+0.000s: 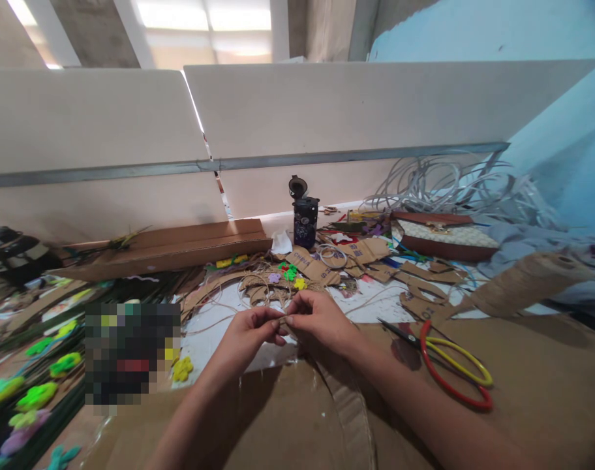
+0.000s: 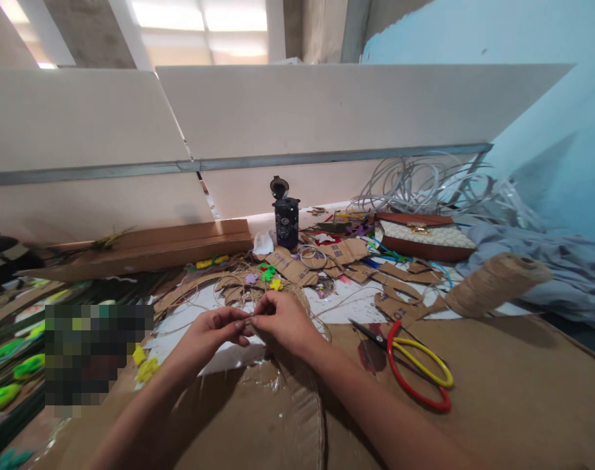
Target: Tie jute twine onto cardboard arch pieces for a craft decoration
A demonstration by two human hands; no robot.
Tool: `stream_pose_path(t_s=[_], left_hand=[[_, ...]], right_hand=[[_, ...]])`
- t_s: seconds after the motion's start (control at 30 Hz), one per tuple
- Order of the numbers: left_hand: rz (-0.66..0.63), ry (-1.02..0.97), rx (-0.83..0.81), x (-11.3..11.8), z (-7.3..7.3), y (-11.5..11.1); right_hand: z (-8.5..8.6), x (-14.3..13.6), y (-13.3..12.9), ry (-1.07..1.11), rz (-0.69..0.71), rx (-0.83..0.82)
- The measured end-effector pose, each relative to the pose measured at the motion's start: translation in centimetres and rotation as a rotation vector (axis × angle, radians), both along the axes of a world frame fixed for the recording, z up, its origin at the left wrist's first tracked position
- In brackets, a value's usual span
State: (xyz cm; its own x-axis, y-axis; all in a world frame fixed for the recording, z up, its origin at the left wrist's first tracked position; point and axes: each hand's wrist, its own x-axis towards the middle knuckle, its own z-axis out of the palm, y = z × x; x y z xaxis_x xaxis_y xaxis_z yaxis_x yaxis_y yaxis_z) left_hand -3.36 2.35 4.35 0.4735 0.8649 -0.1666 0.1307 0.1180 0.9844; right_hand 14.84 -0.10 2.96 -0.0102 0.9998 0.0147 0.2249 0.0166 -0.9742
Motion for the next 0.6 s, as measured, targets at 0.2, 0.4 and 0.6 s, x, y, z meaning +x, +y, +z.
stream_pose_path(t_s=[0.2, 0.4, 0.6], left_hand=[[-0.051, 0.032, 0.027, -0.2, 0.4, 0.0], [0.004, 0.025, 0.05, -0.2, 0.2, 0.3], [0.027, 0.008, 0.025, -0.5, 0.3, 0.4]], right_hand=[[0.1, -0.1, -0.1, -0.036, 0.005, 0.021], [0.4, 0.5, 0.2, -0.057, 0.069, 0.038], [-0.3, 1.0, 0.6, -0.094, 0.081, 0.011]])
